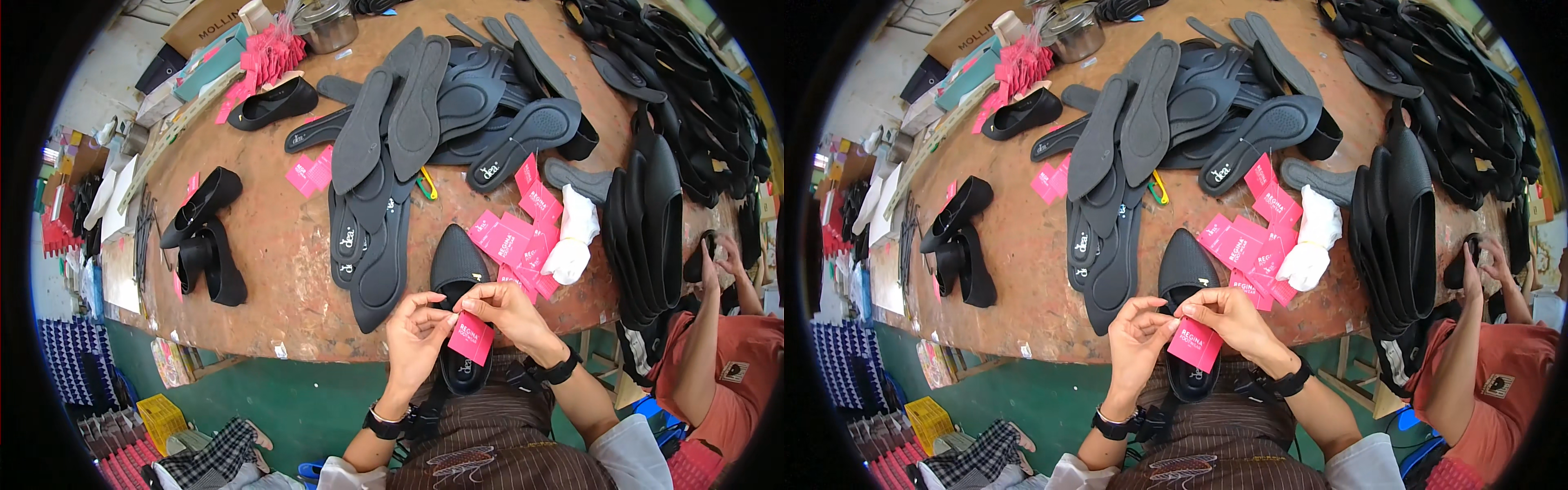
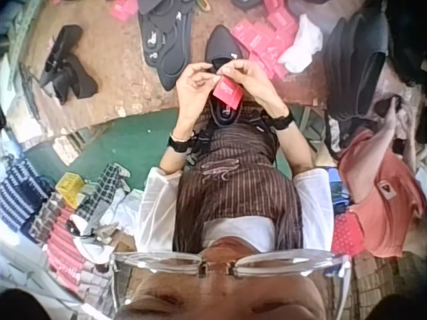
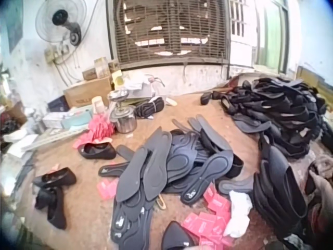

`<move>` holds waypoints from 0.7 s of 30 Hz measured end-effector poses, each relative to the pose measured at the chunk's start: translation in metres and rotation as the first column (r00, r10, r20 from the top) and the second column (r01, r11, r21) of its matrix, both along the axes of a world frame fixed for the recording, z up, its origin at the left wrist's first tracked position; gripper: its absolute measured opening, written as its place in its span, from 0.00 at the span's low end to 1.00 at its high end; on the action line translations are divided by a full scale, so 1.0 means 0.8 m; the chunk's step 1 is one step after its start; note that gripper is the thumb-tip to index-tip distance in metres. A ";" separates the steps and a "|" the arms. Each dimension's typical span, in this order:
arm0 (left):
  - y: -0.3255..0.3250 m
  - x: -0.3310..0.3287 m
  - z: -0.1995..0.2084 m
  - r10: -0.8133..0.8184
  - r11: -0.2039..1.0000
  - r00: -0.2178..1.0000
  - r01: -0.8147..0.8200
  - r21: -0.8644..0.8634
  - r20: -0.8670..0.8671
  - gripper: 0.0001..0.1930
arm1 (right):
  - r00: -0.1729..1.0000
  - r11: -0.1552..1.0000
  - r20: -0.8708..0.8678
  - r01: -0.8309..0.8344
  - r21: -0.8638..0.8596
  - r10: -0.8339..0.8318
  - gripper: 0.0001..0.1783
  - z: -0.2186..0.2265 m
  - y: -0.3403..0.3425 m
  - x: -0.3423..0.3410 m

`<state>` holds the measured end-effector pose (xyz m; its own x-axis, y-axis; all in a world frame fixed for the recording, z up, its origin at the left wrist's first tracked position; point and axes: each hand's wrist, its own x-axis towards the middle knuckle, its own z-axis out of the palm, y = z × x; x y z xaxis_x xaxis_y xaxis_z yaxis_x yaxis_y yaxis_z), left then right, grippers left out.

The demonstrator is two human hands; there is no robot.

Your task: The person assembles black flat shoes by inserting insoles into the shoe uppers and attaching pink tags. They also wipe the insoles with a white cloth before insertion. The process involves handling multiple shoes and insoles on a cluttered work table.

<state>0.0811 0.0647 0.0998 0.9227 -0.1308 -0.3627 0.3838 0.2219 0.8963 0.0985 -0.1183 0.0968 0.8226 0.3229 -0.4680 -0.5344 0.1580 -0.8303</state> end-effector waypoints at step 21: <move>-0.002 -0.002 0.002 0.031 0.999 0.999 -0.031 -0.006 0.016 0.16 | 0.982 0.991 0.170 0.101 -0.092 -0.084 0.10 -0.003 0.010 -0.010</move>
